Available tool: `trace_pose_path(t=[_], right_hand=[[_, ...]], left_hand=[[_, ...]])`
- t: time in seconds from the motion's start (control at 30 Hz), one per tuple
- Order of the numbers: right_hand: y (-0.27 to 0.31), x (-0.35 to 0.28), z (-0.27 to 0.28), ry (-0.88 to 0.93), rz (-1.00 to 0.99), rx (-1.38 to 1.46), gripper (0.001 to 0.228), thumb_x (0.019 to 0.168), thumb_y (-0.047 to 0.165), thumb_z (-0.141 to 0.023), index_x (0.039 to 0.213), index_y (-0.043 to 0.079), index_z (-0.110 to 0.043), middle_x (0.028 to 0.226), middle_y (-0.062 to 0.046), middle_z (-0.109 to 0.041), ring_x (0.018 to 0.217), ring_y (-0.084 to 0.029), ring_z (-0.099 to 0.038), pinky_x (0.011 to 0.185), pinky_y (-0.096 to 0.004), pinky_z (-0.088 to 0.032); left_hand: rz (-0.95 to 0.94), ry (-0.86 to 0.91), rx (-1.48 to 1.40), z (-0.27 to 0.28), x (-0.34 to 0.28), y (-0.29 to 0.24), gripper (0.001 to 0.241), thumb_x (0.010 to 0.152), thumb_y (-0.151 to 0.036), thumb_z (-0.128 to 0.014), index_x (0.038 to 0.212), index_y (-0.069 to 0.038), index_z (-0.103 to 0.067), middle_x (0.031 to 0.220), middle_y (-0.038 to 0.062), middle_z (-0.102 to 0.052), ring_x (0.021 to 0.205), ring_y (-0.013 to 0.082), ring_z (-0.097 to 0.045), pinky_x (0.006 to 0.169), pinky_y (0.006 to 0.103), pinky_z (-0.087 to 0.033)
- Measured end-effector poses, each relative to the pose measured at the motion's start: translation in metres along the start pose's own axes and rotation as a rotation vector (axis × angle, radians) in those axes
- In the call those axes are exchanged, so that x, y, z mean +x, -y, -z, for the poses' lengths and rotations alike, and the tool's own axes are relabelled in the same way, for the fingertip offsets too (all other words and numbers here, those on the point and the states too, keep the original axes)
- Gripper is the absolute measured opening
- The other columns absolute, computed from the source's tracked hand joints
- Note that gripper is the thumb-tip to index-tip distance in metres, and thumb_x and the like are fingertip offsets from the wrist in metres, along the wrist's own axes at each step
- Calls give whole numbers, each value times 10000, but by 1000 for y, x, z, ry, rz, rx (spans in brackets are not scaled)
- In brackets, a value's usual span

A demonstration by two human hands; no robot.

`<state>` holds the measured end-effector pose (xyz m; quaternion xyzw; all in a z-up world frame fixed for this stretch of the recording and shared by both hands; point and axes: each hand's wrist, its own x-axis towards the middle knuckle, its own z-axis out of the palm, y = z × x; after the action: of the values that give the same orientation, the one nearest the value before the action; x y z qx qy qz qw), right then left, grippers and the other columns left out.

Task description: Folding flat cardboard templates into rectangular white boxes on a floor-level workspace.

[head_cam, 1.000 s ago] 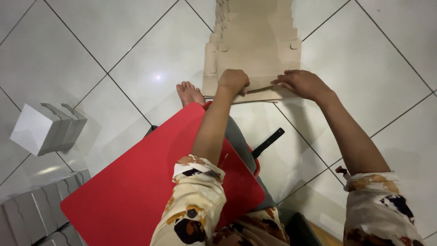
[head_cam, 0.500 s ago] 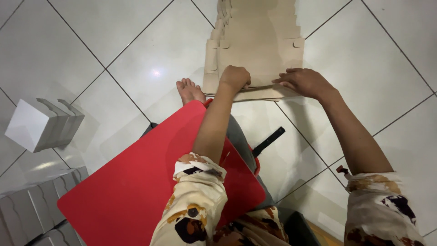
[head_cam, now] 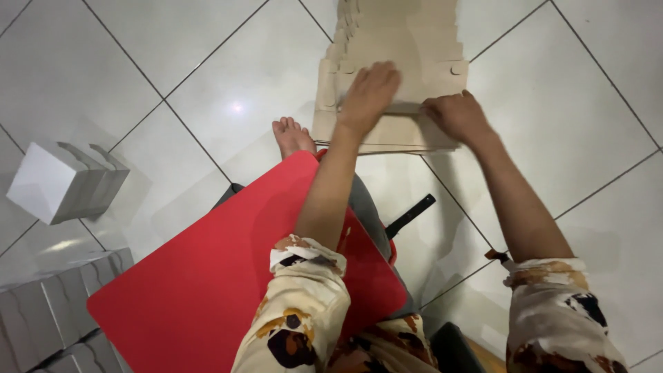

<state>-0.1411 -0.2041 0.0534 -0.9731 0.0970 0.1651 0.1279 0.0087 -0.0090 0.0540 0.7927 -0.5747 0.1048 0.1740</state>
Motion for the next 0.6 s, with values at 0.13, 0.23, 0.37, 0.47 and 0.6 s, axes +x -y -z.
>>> trace_pose_path(t=[0.13,0.23,0.37,0.47,0.6], right_hand=[[-11,-7,34,27,-8,164,260,1025,264,-512,1165,263,-731,1089,-106,-773,936,-371,-702,729,-471,-505],[-10,-13,60,39,-59,367,350,1122,406,-504,1069,119,-697,957,-159,-734,824,-367,-629,721,-417,-429],[-38,-13,66,-204,23,368,270,1140,292,-545,1110,79,-710,984,-156,-742,840,-331,-644,761,-444,-446],[-60,-10,89,-554,158,369,236,1132,76,-547,1193,-26,-750,1095,-189,-757,927,-318,-675,793,-451,-488],[-63,-35,140,-1015,259,263,231,1158,-1,-579,1141,-106,-785,1029,-200,-739,917,-310,-655,740,-456,-443]], left_hand=[[-193,81,-162,26,7,-27,335,794,100,-699,1022,-85,-536,877,116,-568,751,323,-567,545,477,-428],[24,519,-208,4,-3,-27,657,720,-112,-763,1350,-227,-615,1135,106,-716,949,374,-707,726,510,-583],[292,1195,51,7,-4,-24,707,852,-409,-777,1478,-227,-502,1644,12,-317,1346,278,-514,986,446,-489],[287,1238,77,13,1,-22,743,892,-543,-695,1533,-288,-420,1715,12,-156,1414,272,-423,1003,442,-467],[313,1262,42,11,-3,-23,739,887,-497,-704,1541,-324,-407,1734,-11,-87,1416,264,-433,1029,426,-443]])
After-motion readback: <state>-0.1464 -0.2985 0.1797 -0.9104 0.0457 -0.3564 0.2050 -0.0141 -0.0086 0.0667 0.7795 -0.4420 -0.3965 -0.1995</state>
